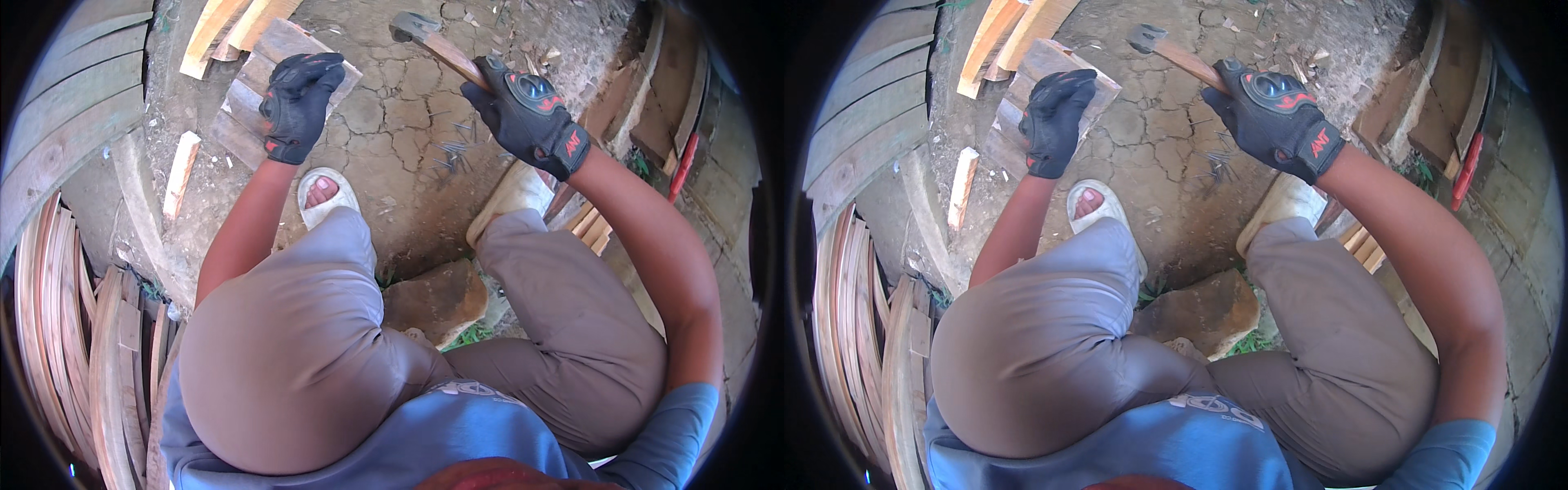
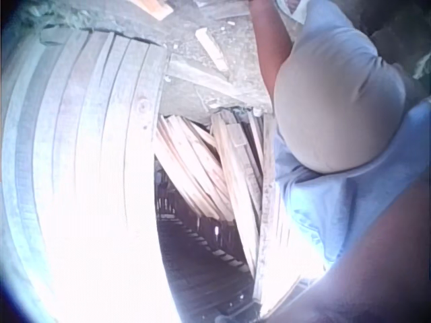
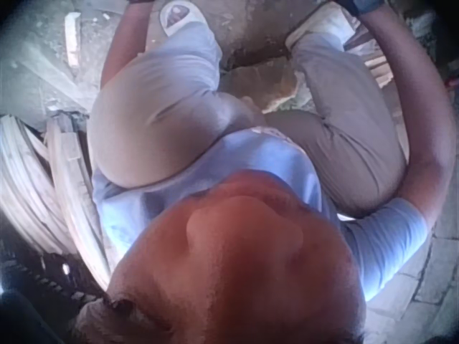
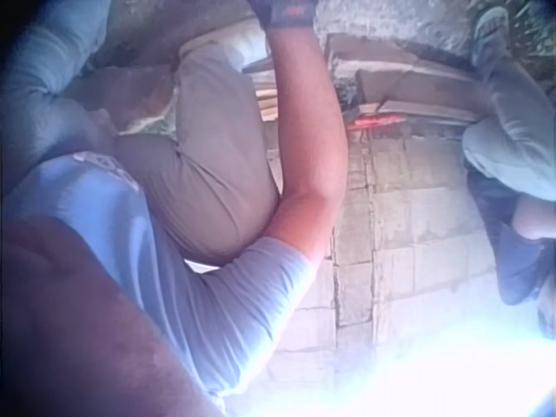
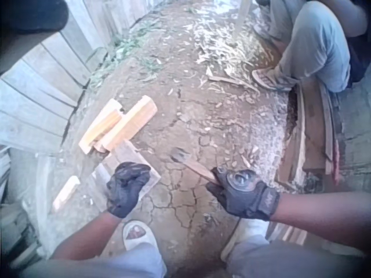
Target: The person sits on the ground and uses a hammer to drive nails into small wooden planks. They repeatedly pick up nails, position them on the wood, and strike them with the hammer to secure the pieces.
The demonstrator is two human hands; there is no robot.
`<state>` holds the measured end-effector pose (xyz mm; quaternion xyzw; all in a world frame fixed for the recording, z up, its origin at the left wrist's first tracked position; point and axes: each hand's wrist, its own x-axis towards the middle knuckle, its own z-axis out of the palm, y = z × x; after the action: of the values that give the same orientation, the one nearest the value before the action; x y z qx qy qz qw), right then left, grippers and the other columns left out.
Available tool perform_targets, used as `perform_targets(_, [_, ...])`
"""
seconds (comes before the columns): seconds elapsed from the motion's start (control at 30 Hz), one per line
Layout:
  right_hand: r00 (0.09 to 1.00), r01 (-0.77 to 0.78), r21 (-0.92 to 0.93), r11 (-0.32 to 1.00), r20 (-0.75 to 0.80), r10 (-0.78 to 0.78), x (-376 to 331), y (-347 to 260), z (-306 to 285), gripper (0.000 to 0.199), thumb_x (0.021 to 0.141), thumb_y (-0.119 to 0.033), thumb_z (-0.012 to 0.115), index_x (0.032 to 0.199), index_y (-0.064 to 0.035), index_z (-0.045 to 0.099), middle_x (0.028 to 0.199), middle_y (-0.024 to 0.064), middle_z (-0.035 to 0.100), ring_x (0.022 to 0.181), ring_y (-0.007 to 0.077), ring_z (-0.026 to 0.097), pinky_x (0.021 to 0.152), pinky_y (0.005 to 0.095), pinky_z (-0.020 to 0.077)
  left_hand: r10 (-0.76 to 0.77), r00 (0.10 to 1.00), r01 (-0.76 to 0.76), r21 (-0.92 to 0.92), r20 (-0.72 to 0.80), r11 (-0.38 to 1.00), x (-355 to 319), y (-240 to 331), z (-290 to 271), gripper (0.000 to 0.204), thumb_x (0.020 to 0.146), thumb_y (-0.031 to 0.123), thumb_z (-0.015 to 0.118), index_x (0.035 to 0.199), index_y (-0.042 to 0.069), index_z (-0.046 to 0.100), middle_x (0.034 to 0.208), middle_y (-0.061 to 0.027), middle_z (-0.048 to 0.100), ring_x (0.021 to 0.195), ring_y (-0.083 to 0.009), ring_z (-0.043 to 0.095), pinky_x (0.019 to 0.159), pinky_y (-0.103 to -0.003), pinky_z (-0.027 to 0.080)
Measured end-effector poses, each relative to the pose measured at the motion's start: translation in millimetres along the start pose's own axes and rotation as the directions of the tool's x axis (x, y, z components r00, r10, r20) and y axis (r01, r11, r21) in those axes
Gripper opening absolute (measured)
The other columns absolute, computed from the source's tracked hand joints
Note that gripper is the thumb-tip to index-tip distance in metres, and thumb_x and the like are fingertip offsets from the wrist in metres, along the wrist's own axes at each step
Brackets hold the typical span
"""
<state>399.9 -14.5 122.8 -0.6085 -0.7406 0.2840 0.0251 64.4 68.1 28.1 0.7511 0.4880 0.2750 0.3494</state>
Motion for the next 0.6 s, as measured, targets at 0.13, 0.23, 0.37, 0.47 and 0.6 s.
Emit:
perform_targets(0.13, [1.0,0.01,0.009,1.0,-0.006,-0.01,0,-7,-4,0.038,0.109,-0.031,0.065,0.135,-0.0027,0.06,0.084,0.0229,0.071,0.075,0.0447,0.071,0.069,0.0544,0.0552,-0.001,1.0,0.001,-0.005,-0.006,1.0,1,-2,1,0.02,0.095,0.023,0.079,0.11,0.012,0.087,0.113,-0.0047,0.084,0.117,-0.0272,0.071,0.113,-0.044,0.049])
perform_targets(0.23, [1.0,0.011,0.053,0.999,-0.009,-0.01,5,-22,-11,0.037,0.109,-0.03,0.066,0.133,-0.0021,0.061,0.084,0.0226,0.07,0.075,0.0446,0.071,0.068,0.0534,0.0546,0.022,1.0,-0.022,0.016,-0.003,1.0,-1,-1,0,0.02,0.094,0.021,0.079,0.11,0.012,0.086,0.113,-0.0049,0.084,0.116,-0.0274,0.071,0.111,-0.043,0.05])
perform_targets(0.37, [0.997,0.076,0.092,0.993,-0.014,-0.075,15,-50,-24,0.036,0.108,-0.028,0.067,0.133,-0.002,0.062,0.084,0.0221,0.07,0.075,0.0435,0.071,0.068,0.0524,0.0541,0.092,0.996,-0.092,0.053,-0.003,0.994,0,-8,2,0.019,0.093,0.019,0.078,0.109,0.013,0.086,0.113,-0.0046,0.084,0.115,-0.0284,0.071,0.107,-0.043,0.052])
perform_targets(0.47, [0.995,0.098,0.161,0.982,0.005,-0.1,24,-81,-34,0.034,0.107,-0.026,0.068,0.132,-0.0025,0.063,0.084,0.0216,0.07,0.073,0.0425,0.071,0.066,0.0513,0.054,0.13,0.991,-0.13,0.016,-0.029,0.991,-7,-20,5,0.016,0.093,0.022,0.077,0.104,0.015,0.086,0.112,-0.003,0.083,0.114,-0.0302,0.07,0.105,-0.044,0.052])
perform_targets(0.6, [0.988,0.135,-0.032,0.99,0.081,-0.132,32,-79,-11,0.035,0.105,-0.025,0.07,0.132,-0.0041,0.063,0.087,0.0217,0.071,0.074,0.0423,0.071,0.066,0.0506,0.0553,0.086,0.996,-0.087,-0.064,-0.021,0.994,-7,-20,11,0.013,0.091,0.024,0.081,0.101,0.018,0.088,0.107,-0.0035,0.083,0.114,-0.0313,0.07,0.105,-0.045,0.053])
